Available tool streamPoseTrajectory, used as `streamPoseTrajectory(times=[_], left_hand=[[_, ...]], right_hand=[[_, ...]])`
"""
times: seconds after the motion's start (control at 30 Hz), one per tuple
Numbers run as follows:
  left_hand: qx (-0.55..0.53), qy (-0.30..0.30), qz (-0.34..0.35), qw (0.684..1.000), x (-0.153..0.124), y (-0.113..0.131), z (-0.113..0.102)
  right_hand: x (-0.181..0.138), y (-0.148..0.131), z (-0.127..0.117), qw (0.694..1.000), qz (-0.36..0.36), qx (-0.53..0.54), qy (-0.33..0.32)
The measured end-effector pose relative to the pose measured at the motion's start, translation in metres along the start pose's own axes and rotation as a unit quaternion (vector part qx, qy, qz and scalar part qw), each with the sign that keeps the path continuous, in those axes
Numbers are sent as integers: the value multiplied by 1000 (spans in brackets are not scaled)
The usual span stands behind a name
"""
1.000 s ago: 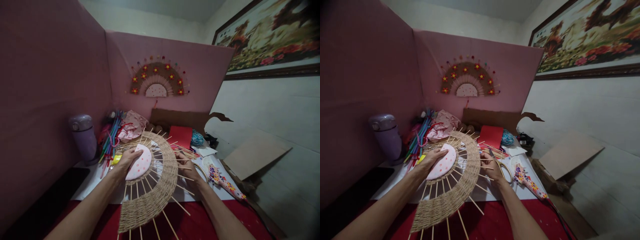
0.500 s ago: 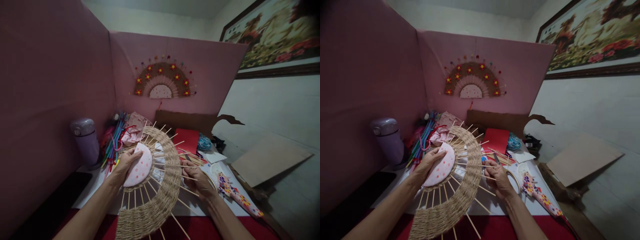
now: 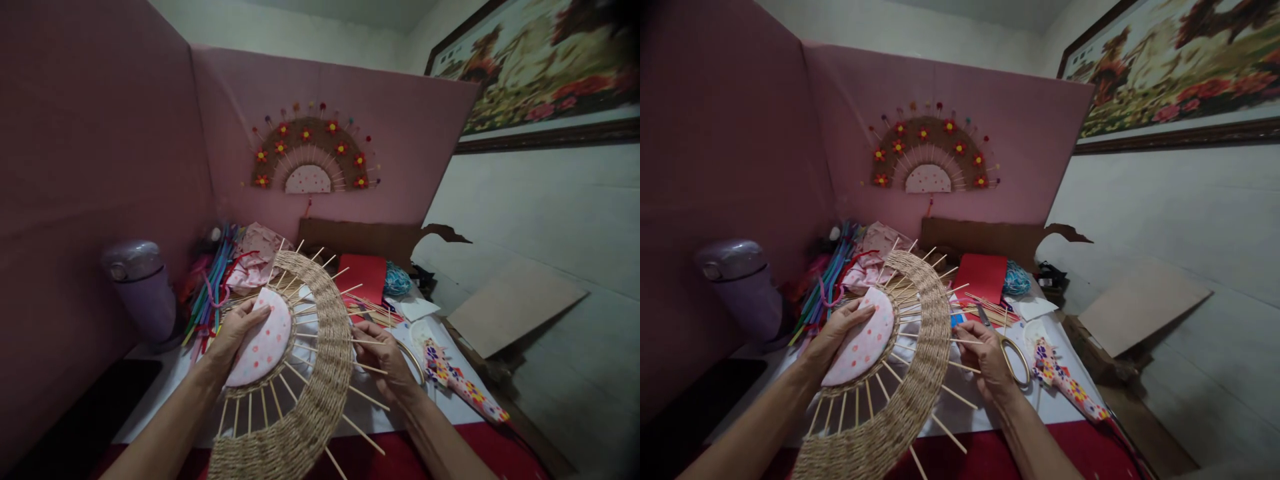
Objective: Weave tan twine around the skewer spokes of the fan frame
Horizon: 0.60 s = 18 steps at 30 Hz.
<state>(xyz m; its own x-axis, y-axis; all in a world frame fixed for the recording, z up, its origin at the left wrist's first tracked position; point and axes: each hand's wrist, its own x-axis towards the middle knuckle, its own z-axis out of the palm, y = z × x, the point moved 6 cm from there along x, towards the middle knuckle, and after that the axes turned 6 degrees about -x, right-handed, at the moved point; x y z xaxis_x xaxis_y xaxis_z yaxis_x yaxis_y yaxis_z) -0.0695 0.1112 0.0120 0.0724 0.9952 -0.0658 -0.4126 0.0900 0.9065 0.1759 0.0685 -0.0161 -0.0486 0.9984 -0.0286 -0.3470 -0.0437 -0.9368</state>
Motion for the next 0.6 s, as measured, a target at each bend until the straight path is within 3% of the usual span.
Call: streamPoseTrajectory(times=[0.37,0.6], left_hand=[[32,7,-3,999,7,-5,-4],[21,17,2,1000,2,2,-2]], right_hand=[[0,-7,-1,999,-34,-19,29],[-1,-15,-5,991,-104,-79,30]])
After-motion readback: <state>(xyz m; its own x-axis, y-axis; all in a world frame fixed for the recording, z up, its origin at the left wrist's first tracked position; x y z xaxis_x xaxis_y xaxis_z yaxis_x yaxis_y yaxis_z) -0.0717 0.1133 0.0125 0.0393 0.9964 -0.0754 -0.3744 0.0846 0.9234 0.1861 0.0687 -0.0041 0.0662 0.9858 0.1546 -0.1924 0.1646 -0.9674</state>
